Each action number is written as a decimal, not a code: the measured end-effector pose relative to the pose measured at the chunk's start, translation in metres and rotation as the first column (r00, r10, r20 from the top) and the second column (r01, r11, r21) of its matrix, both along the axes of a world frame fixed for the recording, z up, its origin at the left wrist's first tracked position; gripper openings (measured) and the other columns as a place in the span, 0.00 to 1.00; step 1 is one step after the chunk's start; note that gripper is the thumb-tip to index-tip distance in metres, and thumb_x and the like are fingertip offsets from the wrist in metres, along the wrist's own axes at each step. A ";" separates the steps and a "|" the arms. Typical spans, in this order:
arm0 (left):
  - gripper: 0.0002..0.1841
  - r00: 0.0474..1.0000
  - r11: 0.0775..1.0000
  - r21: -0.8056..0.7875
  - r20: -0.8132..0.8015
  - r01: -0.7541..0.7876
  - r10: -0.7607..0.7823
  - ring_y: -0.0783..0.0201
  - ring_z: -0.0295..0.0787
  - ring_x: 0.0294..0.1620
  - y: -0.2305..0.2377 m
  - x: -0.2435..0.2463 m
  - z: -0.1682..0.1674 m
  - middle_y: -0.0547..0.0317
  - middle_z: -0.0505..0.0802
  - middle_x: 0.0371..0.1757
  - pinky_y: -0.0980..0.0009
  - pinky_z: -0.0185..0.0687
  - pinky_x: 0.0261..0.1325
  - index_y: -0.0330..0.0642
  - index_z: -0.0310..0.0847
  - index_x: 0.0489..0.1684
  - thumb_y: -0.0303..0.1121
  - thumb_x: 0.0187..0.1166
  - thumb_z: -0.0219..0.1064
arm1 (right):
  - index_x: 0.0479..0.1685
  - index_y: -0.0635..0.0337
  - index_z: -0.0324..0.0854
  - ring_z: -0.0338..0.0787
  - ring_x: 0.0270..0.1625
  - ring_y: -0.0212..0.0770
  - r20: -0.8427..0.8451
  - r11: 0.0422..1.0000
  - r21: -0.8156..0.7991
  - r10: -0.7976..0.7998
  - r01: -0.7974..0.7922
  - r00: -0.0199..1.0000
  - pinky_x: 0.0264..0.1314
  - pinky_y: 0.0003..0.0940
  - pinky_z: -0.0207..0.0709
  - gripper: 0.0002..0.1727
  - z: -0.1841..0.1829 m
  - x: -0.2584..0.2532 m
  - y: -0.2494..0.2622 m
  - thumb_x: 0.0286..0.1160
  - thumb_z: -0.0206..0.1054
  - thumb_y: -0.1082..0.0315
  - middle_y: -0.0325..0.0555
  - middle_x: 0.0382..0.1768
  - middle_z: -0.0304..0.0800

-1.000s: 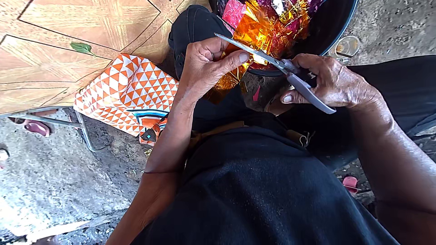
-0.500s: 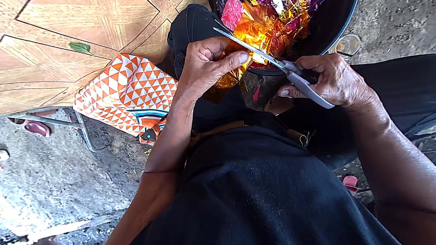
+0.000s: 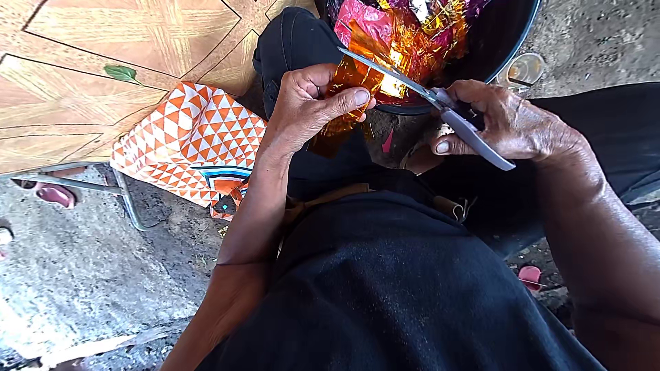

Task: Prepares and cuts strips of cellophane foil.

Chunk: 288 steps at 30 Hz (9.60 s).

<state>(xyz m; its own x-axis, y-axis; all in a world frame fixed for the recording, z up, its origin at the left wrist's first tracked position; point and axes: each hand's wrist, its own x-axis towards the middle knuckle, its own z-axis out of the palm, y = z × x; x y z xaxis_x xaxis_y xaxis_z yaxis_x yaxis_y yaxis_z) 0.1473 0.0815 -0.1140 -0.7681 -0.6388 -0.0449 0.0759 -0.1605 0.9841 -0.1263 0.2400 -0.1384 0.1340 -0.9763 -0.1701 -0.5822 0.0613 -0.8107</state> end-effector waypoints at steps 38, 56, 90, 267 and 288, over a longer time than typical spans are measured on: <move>0.09 0.999 0.999 -0.030 0.017 0.031 -0.031 0.61 0.98 0.40 0.002 -0.003 -0.003 0.55 0.98 0.41 0.63 0.98 0.44 0.32 0.86 0.50 0.20 0.76 0.72 | 0.26 0.49 0.80 0.70 0.21 0.16 0.017 0.987 -0.158 -0.014 0.016 1.000 0.22 0.18 0.60 0.29 -0.005 0.001 -0.004 0.64 0.70 0.30 0.25 0.19 0.74; 0.07 0.999 1.000 -0.020 0.044 -0.011 0.012 0.61 0.98 0.41 0.002 0.002 -0.005 0.57 0.97 0.40 0.61 0.98 0.47 0.34 0.86 0.47 0.20 0.75 0.72 | 0.46 0.50 0.81 0.77 0.39 0.17 0.018 0.997 0.024 0.068 -0.068 0.998 0.40 0.18 0.71 0.40 -0.003 -0.003 -0.001 0.54 0.68 0.21 0.27 0.38 0.80; 0.08 0.998 0.996 -0.082 0.067 -0.017 0.023 0.63 0.98 0.42 0.002 -0.006 -0.005 0.59 0.97 0.41 0.62 0.97 0.50 0.34 0.86 0.47 0.20 0.74 0.73 | 0.31 0.52 0.80 0.71 0.25 0.17 -0.033 0.990 -0.135 -0.032 0.028 0.999 0.26 0.19 0.62 0.31 -0.008 0.001 -0.004 0.63 0.70 0.29 0.26 0.22 0.75; 0.07 0.994 0.999 -0.037 0.098 -0.040 0.044 0.63 0.97 0.40 0.012 -0.007 -0.017 0.57 0.97 0.39 0.63 0.97 0.48 0.32 0.86 0.47 0.20 0.74 0.73 | 0.31 0.51 0.82 0.72 0.23 0.17 0.013 0.997 -0.078 0.004 -0.003 1.000 0.24 0.17 0.64 0.28 -0.013 -0.012 0.003 0.64 0.73 0.33 0.27 0.22 0.77; 0.08 0.992 0.994 -0.013 0.064 -0.106 0.106 0.63 0.97 0.40 0.012 -0.009 -0.018 0.57 0.97 0.40 0.62 0.96 0.49 0.33 0.86 0.47 0.18 0.74 0.72 | 0.51 0.53 0.84 0.80 0.48 0.25 -0.051 0.995 0.085 0.060 -0.056 0.997 0.50 0.26 0.74 0.47 -0.005 -0.013 0.005 0.47 0.68 0.19 0.34 0.45 0.83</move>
